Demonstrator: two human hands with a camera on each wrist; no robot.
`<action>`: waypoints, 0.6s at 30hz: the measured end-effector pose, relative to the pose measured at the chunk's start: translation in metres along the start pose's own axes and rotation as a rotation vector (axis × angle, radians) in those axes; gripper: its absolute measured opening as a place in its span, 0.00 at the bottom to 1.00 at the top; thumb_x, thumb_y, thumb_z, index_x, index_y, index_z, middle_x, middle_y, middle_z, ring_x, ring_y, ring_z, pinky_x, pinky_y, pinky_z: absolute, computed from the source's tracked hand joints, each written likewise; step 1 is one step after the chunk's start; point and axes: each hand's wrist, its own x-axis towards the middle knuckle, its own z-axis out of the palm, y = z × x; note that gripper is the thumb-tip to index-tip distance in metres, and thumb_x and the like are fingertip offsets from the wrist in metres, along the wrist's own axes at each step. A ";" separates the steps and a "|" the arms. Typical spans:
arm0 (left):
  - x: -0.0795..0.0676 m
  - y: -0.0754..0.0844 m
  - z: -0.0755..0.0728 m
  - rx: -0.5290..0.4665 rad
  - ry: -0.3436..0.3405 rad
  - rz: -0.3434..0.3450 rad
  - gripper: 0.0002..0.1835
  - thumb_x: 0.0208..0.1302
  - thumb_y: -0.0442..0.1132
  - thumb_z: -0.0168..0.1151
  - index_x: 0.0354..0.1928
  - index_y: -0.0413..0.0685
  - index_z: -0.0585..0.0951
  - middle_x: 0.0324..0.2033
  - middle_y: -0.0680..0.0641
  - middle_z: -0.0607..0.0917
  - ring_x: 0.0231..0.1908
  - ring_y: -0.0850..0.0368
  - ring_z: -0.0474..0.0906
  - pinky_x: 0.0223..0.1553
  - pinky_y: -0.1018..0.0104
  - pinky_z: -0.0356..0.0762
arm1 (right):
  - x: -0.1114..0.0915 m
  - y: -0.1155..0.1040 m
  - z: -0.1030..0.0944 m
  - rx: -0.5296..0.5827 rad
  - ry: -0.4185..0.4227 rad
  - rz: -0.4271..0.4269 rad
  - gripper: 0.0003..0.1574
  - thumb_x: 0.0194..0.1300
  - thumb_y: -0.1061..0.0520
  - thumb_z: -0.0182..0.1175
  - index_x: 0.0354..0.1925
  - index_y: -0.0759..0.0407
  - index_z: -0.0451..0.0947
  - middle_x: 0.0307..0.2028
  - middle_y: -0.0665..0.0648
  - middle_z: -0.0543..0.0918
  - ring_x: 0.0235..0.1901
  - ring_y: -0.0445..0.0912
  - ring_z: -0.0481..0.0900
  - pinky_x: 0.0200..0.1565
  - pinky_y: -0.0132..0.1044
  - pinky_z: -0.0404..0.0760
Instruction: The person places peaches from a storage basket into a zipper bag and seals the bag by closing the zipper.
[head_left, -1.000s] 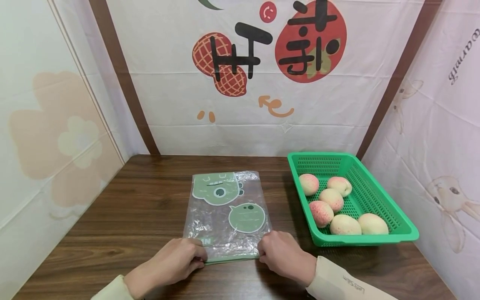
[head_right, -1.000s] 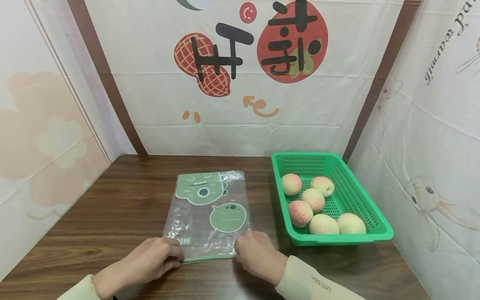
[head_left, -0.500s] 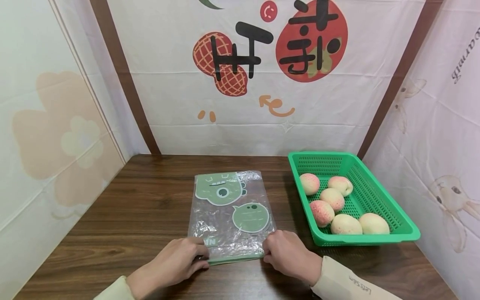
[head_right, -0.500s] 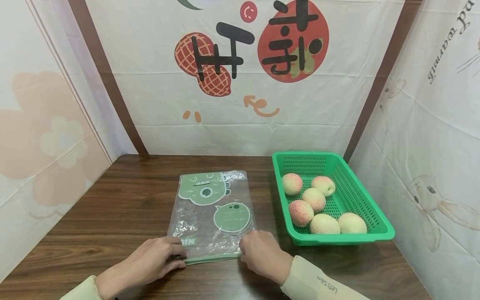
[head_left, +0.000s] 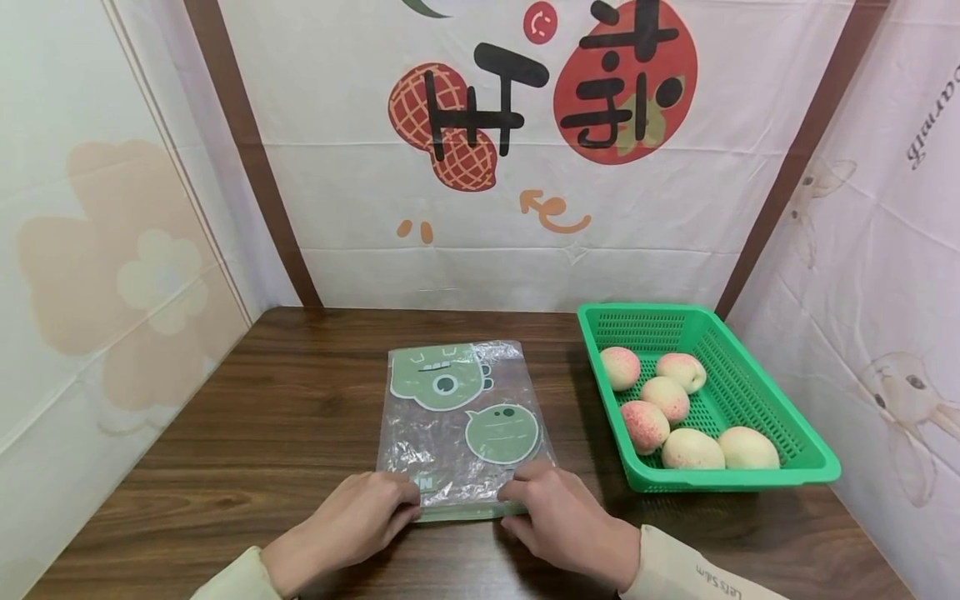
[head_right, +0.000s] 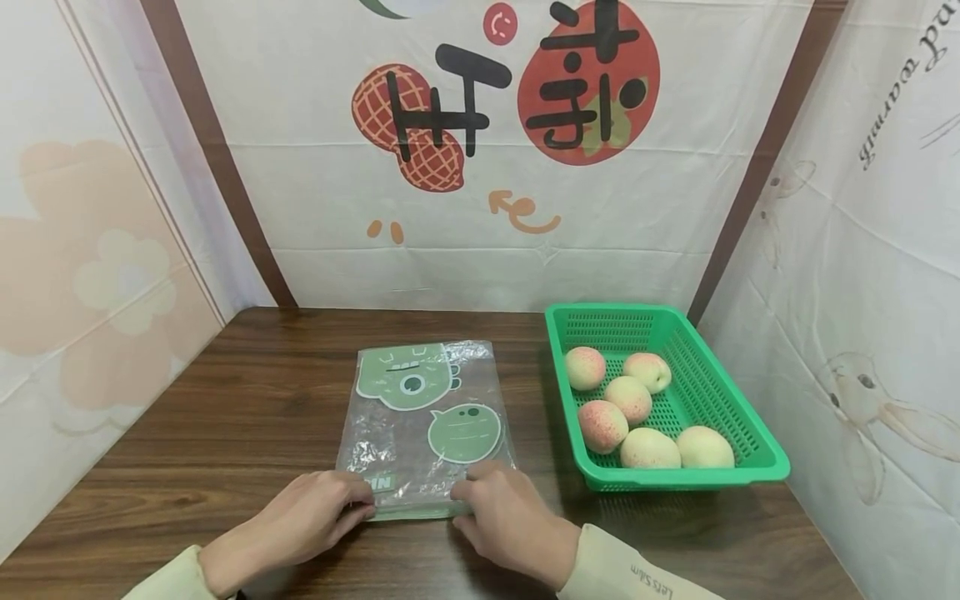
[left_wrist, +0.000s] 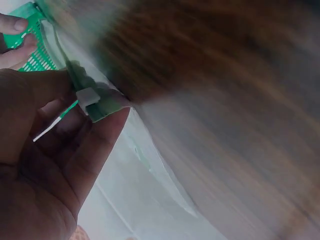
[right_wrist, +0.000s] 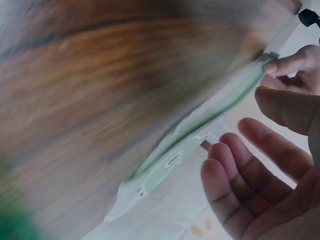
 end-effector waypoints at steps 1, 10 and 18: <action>0.001 0.001 0.000 -0.002 0.004 -0.008 0.17 0.59 0.37 0.74 0.21 0.63 0.75 0.21 0.67 0.75 0.24 0.72 0.73 0.23 0.65 0.74 | 0.000 -0.002 0.000 0.009 0.013 -0.013 0.09 0.58 0.52 0.76 0.37 0.45 0.86 0.33 0.43 0.80 0.37 0.39 0.80 0.34 0.34 0.82; 0.004 0.004 -0.001 -0.061 0.025 -0.051 0.20 0.60 0.35 0.72 0.20 0.62 0.72 0.19 0.67 0.71 0.22 0.73 0.68 0.21 0.67 0.71 | -0.004 -0.019 0.005 -0.030 0.023 -0.083 0.11 0.62 0.50 0.73 0.42 0.48 0.84 0.33 0.43 0.76 0.36 0.38 0.78 0.37 0.31 0.79; 0.006 0.004 -0.002 -0.112 -0.001 -0.085 0.16 0.61 0.35 0.72 0.22 0.59 0.77 0.18 0.67 0.72 0.21 0.73 0.68 0.22 0.69 0.71 | -0.011 -0.019 0.005 -0.069 -0.068 0.010 0.15 0.64 0.47 0.71 0.45 0.51 0.82 0.37 0.45 0.77 0.41 0.41 0.79 0.39 0.35 0.82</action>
